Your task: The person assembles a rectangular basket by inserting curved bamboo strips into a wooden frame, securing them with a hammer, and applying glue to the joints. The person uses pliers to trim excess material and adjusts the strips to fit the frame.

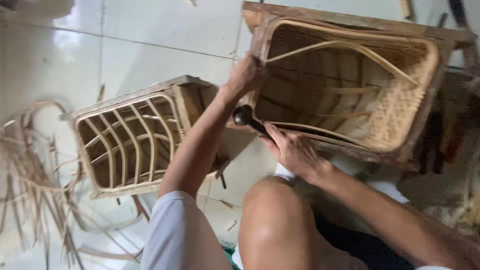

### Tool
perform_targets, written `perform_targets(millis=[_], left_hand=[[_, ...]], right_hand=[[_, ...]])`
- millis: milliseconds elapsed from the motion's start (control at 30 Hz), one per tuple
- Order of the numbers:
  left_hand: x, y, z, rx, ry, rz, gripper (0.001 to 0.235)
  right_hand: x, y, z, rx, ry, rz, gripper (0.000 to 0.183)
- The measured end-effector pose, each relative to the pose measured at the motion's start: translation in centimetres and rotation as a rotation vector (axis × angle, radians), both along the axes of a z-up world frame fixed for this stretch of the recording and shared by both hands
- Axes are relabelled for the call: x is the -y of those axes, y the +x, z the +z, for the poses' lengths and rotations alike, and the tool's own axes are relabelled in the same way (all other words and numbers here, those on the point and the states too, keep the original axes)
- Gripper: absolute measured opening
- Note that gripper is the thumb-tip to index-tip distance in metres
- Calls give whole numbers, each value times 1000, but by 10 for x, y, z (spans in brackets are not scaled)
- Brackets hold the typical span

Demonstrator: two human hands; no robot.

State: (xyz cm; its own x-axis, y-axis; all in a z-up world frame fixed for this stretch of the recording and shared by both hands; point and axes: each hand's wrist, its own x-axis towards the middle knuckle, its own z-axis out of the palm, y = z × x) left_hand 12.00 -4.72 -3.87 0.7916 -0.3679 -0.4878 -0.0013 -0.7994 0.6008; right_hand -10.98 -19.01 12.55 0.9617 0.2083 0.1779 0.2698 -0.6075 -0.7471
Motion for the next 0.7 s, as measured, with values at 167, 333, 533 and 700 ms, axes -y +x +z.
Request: perform_targets(millis=[167,333,533,700], left_hand=[[5,-1,26,660,419,-721,32],[36,-92,68,1210,303,-429,78],[96,-188,103,326,-113,-919,89],[99,-190,88,524,-25,-1006,77]], right_hand=[[66,-21,30,-411,-87,33,41],[196,-71,81,-520,-323,-130,22],[311,-152,150,-594,-481,-543,27],[310,-169,86,-423,-58,-558,17]])
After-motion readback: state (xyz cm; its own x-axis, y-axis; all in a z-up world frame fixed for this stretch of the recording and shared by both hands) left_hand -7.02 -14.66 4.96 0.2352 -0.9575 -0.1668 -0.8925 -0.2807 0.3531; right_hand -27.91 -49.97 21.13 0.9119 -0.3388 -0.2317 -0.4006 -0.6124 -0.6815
